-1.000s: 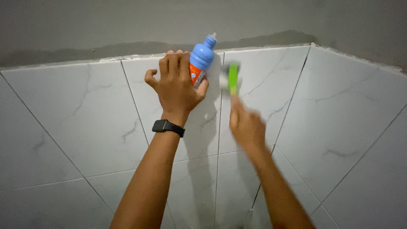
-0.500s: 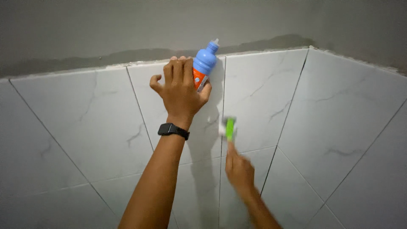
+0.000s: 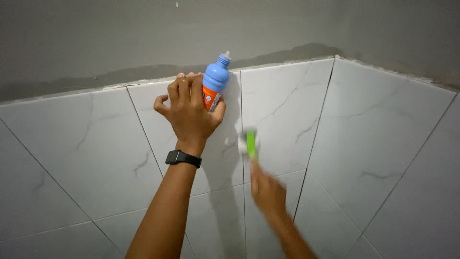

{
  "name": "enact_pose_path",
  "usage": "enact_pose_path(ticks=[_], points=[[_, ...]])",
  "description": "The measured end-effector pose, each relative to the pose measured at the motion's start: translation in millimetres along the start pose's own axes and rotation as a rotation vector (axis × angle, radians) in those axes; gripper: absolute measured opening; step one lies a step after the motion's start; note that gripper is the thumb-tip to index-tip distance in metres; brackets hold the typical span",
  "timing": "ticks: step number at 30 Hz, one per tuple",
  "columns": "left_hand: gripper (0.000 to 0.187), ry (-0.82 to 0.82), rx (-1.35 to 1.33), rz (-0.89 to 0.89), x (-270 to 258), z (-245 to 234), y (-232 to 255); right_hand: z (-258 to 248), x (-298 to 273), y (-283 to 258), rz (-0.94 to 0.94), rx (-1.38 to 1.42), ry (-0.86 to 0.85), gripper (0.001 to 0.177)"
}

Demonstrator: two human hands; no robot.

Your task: Scrubbing the grout and surface of bathroom wall tiles using a brush and cleaning solution.

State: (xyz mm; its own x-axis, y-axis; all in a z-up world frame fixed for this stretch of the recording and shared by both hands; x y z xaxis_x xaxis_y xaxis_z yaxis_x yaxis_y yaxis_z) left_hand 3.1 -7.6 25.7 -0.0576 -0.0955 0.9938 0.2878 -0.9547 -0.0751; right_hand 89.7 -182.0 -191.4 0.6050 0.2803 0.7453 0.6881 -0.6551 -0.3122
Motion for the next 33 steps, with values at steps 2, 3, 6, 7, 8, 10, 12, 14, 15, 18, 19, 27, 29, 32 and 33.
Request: enact_pose_path(ticks=[2, 3, 6, 7, 8, 10, 12, 14, 15, 18, 19, 27, 29, 32, 33], points=[[0.065, -0.030, -0.011, -0.048, 2.0, -4.0, 0.7, 14.2, -35.7, -1.9, 0.059, 0.087, 0.009, 0.040], [0.065, -0.027, -0.008, -0.049, 2.8, -3.6, 1.1, 8.0, -26.3, -4.5, 0.055, 0.088, 0.010, 0.040], [0.067, -0.061, 0.017, -0.060, 2.2, -2.2, -2.2, -18.2, 17.9, -18.5, 0.068, 0.095, 0.021, 0.041], [0.067, -0.053, 0.009, -0.058, 0.8, -0.6, -2.2, -34.5, 44.9, -23.8, 0.045, 0.060, 0.029, 0.038], [0.068, -0.044, 0.001, -0.055, -0.5, 0.9, -2.1, -50.7, 72.1, -29.2, 0.022, 0.026, 0.038, 0.036], [0.072, -0.042, 0.018, -0.039, 1.0, 1.1, -2.8, -95.2, 116.4, -55.0, -0.046, 0.103, 0.120, 0.039], [0.076, -0.047, 0.030, -0.028, 0.9, -1.6, -1.1, -120.5, 136.0, -71.1, -0.108, 0.176, 0.195, 0.042], [0.068, -0.047, 0.003, -0.049, 4.7, -7.1, 0.1, -127.1, 135.8, -79.1, -0.139, 0.191, 0.267, 0.044], [0.068, -0.051, 0.007, -0.051, 4.6, -7.8, -0.4, -111.5, 121.0, -70.7, -0.139, 0.193, 0.262, 0.044], [0.068, -0.054, 0.006, -0.041, 4.0, -6.5, 1.5, -50.4, 66.1, -25.6, -0.009, 0.040, 0.123, 0.042], [0.067, -0.048, 0.004, -0.046, 3.9, -4.5, 1.2, -22.4, 33.6, -11.3, 0.003, 0.041, 0.099, 0.043], [0.067, -0.025, -0.043, -0.078, 1.0, -3.0, -0.9, 12.8, -30.1, 4.4, 0.060, 0.078, -0.034, 0.044], [0.068, -0.003, -0.056, -0.059, 0.1, -1.5, -0.6, -20.4, 20.5, -7.2, 0.126, -0.016, -0.158, 0.031], [0.067, -0.051, -0.049, -0.091, 2.5, -2.8, 0.4, -98.5, 104.5, -50.7, -0.065, 0.009, 0.081, 0.038], [0.067, -0.052, -0.047, -0.094, 1.6, -2.3, -0.3, -109.5, 114.1, -58.4, -0.067, 0.009, 0.078, 0.038]])
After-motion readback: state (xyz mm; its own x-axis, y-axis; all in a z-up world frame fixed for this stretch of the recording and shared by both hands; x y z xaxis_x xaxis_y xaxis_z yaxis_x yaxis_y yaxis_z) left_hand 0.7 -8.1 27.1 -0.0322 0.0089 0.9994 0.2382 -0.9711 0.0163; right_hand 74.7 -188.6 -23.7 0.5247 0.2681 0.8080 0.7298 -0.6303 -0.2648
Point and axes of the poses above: each hand's wrist, its own x-axis towards the middle knuckle, its own z-axis out of the palm, y = z × x, the point moved 2 cm from there along x, towards the middle knuckle, and after that the axes turned 6 degrees about y, right-handed, at the moved point
